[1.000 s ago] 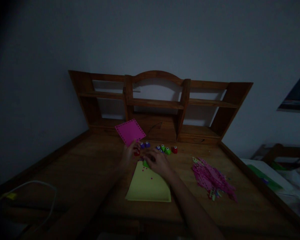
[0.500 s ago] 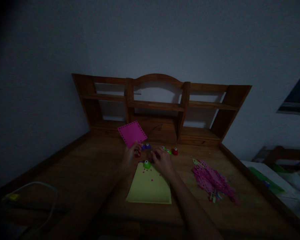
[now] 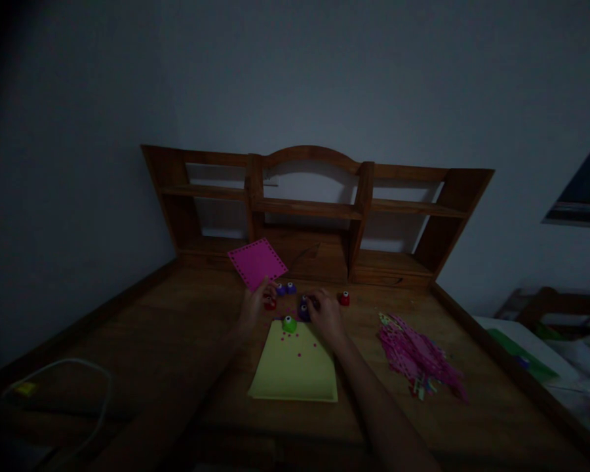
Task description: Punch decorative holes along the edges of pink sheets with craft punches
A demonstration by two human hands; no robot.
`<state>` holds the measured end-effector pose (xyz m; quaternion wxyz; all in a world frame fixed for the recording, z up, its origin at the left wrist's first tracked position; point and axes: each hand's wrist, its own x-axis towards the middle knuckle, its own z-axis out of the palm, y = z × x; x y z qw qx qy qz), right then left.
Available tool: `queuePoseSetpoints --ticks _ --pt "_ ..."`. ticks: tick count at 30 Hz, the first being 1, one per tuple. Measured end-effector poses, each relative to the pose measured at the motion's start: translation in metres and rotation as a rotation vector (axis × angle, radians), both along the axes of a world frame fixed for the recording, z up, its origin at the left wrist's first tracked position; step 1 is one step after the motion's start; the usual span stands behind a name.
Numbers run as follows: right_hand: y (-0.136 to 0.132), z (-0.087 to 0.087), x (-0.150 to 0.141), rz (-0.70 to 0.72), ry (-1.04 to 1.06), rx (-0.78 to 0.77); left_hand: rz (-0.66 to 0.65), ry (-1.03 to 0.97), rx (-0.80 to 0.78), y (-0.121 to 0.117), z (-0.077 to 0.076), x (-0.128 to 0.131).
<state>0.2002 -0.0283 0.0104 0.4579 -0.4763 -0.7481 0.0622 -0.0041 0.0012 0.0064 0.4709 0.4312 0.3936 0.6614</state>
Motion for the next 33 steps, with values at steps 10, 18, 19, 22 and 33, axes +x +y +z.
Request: queuePoseSetpoints --ticks 10,18,19,22,33 --pt "0.004 -0.002 0.007 -0.076 0.030 0.012 0.018 -0.003 0.016 -0.004 0.006 0.000" --pt "0.017 -0.011 0.019 -0.238 0.134 0.003 0.001 0.018 0.011 0.002 -0.002 -0.001" --pt "0.019 -0.012 0.021 -0.247 0.167 -0.007 -0.007 0.034 0.003 0.002 -0.003 -0.001" --pt "0.023 -0.014 0.025 -0.255 0.287 -0.028 -0.050 0.066 -0.029 0.001 0.000 -0.002" --pt "0.014 0.002 0.013 0.072 0.637 -0.238 -0.390 0.005 -0.068 -0.013 -0.004 0.011"
